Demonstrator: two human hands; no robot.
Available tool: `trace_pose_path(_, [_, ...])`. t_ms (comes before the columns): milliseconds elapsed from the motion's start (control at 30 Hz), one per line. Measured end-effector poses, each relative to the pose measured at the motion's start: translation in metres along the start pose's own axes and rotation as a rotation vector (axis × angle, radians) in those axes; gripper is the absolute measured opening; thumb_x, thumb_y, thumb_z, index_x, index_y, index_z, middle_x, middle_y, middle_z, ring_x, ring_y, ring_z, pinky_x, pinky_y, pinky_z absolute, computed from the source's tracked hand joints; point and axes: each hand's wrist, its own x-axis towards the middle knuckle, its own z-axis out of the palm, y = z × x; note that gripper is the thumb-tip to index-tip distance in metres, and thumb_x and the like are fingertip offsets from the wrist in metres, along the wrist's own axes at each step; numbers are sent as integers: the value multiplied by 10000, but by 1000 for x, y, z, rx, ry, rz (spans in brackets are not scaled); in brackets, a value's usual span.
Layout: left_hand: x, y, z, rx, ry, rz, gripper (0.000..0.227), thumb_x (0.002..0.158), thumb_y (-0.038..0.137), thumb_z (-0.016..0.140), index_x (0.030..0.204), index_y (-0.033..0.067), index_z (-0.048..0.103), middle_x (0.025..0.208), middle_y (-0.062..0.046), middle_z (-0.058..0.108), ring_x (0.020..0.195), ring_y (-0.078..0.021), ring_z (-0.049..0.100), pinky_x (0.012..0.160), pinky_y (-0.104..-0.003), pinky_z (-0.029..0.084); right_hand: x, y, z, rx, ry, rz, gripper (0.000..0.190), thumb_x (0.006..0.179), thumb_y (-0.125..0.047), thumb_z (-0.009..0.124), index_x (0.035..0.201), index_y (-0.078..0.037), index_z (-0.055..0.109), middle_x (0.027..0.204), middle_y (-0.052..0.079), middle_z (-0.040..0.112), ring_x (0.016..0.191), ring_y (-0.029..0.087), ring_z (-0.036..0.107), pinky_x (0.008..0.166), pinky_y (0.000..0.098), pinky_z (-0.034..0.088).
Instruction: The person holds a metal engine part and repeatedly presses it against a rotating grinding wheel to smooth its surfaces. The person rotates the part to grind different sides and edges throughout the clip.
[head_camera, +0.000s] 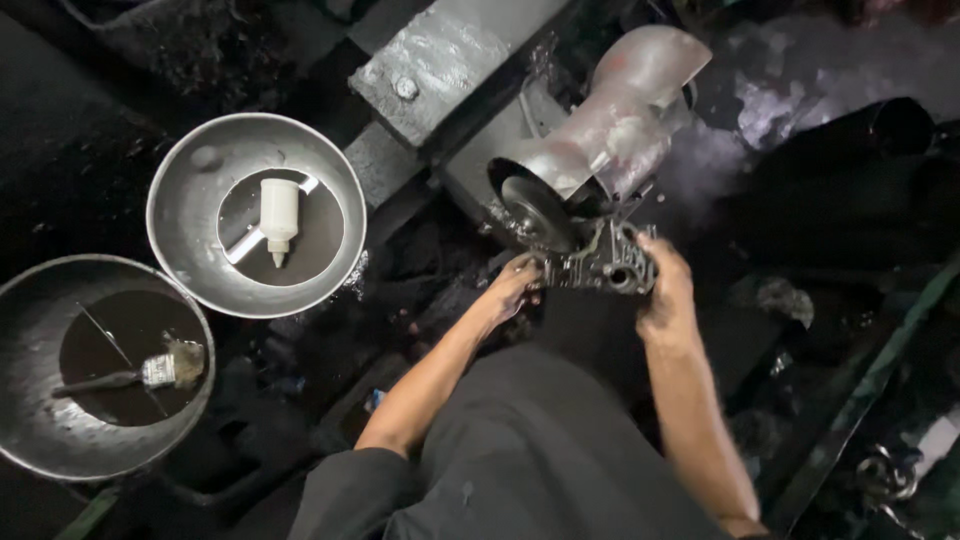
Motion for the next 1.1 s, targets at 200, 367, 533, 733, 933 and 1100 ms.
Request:
trace_pose_path(200, [-1,22,14,33,59,8,290,1005,190,635,1273,78,631,1004,-4,671,831,-99,614,616,-269,514,9,0,4,24,-40,30,171,955,-190,641,1011,-43,708,960,59,743,865,166,702,839,308,557])
trace_pose_path(367, [-22,45,13,156,103,-5,261,969,134,651,1217,54,639,918,15,610,759,-85,565,575,-288,526,10,24,-13,45,-40,37,243,961,-241,630,1035,-26,715,953,58,742,874,179,699,849,306,542])
trace_pose_path(533, [-49,59,7,113,119,-34,249,964,86,632,1210,45,631,854,11,576,672,-81,521,568,-284,521,15,64,-40,175,-83,46,268,956,-249,595,1043,-23,711,986,78,741,912,194,709,896,323,558])
trace_pose_path(733, [-72,76,-8,330,199,-73,234,970,60,609,1198,27,654,917,-40,663,678,-98,578,579,-292,534,11,92,-34,207,-90,-20,332,1021,-267,563,1144,15,688,1091,111,713,977,217,681,867,360,525])
trace_pose_path(933, [-88,108,3,712,75,59,288,904,41,692,1192,24,675,1067,-47,729,1002,-122,664,905,-292,548,-48,71,-18,287,-101,112,471,871,-269,534,1242,-3,653,1164,144,711,1058,276,690,967,411,554])
trace_pose_path(1100, [-108,158,45,784,45,-8,241,942,156,732,1151,42,693,1043,-37,740,997,-120,668,909,-288,533,-71,85,-16,518,174,214,469,883,-306,505,1223,-14,643,1168,144,707,1054,298,708,964,436,570])
